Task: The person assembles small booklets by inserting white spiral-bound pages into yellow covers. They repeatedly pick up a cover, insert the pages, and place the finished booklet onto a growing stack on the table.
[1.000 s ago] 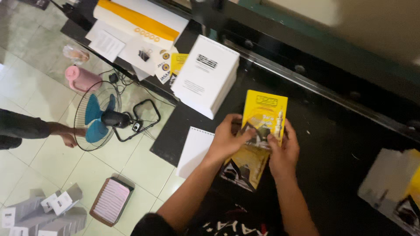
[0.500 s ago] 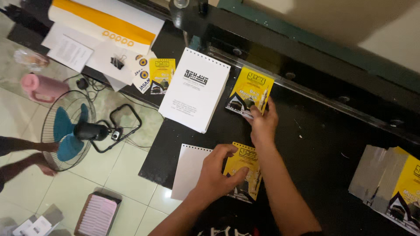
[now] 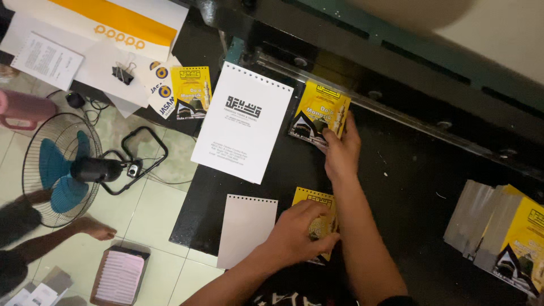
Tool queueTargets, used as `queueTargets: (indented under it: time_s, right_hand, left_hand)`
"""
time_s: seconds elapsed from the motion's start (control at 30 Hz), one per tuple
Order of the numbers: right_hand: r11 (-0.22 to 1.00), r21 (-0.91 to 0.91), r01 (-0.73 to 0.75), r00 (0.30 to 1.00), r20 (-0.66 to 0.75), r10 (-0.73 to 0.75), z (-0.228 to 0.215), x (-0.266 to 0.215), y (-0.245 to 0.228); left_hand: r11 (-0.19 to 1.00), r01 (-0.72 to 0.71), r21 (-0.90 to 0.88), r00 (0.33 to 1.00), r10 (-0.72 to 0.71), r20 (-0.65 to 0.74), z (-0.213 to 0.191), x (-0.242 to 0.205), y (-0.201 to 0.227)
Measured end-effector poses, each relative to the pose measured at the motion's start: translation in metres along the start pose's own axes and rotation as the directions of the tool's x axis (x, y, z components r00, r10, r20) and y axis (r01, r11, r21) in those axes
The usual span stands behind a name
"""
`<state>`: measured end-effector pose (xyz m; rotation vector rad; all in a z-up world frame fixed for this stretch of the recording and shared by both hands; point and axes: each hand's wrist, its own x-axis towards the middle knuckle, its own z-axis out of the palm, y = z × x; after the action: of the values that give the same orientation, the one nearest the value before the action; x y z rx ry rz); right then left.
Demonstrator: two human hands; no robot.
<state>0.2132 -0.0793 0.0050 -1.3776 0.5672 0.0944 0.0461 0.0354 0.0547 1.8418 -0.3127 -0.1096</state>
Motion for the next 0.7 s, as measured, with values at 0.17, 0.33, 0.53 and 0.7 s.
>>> queueTargets:
  time_s: [0.17,0.33,0.53,0.7]
  right_hand:
    - [1.000,0.005,0.008,1.000,-0.005,-0.008,-0.002,0.005,0.004]
    - [0.984,0.143,0.104,0.995,-0.020,-0.102,-0.013,0.031,0.030]
    - [0.996,0.087,0.012,1.000,0.005,-0.013,-0.012,0.017,0.011]
    - [0.995,0.100,0.000,1.000,0.003,0.000,-0.011,0.010,0.001]
  left_hand:
    - [0.998,-0.056,-0.024,0.998,0.057,0.017,-0.006,0.005,0.006]
    - [0.998,-0.062,-0.002,0.997,0.062,0.053,0.002,0.010,-0.005]
    - [0.987,-0.127,-0.098,0.989,0.133,0.057,0.011,0.018,0.006]
    - [0.987,-0.139,-0.078,0.986,0.145,0.084,0.011,0.011,0.027]
